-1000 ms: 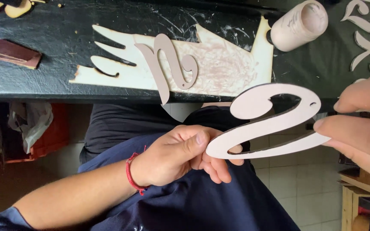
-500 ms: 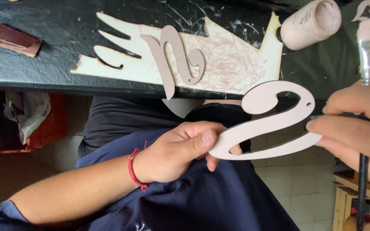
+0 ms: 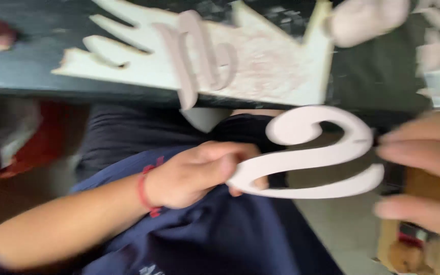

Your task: Painting the edges and surfaces of decorative wooden letters using a small paintbrush at a workspace.

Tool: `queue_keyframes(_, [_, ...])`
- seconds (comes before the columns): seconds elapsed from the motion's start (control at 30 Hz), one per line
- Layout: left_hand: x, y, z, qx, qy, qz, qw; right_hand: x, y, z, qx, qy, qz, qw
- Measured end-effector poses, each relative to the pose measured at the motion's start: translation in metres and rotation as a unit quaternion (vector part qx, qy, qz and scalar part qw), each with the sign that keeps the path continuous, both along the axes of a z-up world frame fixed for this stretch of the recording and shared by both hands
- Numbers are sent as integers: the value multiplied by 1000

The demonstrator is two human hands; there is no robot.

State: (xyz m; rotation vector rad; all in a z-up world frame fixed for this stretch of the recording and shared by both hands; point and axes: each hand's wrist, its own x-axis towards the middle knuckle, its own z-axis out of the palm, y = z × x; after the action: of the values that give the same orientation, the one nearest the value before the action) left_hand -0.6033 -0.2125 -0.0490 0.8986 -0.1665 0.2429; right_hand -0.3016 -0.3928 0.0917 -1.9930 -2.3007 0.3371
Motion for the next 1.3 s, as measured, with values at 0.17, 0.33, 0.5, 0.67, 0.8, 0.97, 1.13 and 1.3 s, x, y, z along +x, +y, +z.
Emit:
queue_keyframes(0.17, [3, -4, 1, -12, 30, -3, 999, -49, 46, 31, 56, 11, 107, 993])
queue_keyframes(0.33, [6, -7, -2, -45, 19, -5, 999, -51, 46, 31, 63, 24, 99, 993])
queue_keyframes(0.5, [6, -8, -2, -47, 22, -13, 999, -46, 41, 28, 64, 10, 95, 993])
queue_keyframes(0.67, [7, -8, -1, -41, 29, -26, 998, -49, 39, 28, 74, 24, 69, 995])
queue_keyframes(0.8, [8, -10, -3, -49, 19, -26, 998, -52, 41, 28, 83, 46, 67, 993])
queue_keyframes(0.97, [6, -8, -3, -61, 16, -30, 998, -56, 43, 27, 83, 63, 26, 994])
queue_keyframes(1.13, [5, -7, -5, -52, 24, -27, 998, -52, 42, 22, 79, 57, 31, 995])
queue_keyframes(1.3, [4, -3, -2, -5, 10, -6, 1000, -55, 45, 22, 76, 73, 32, 994])
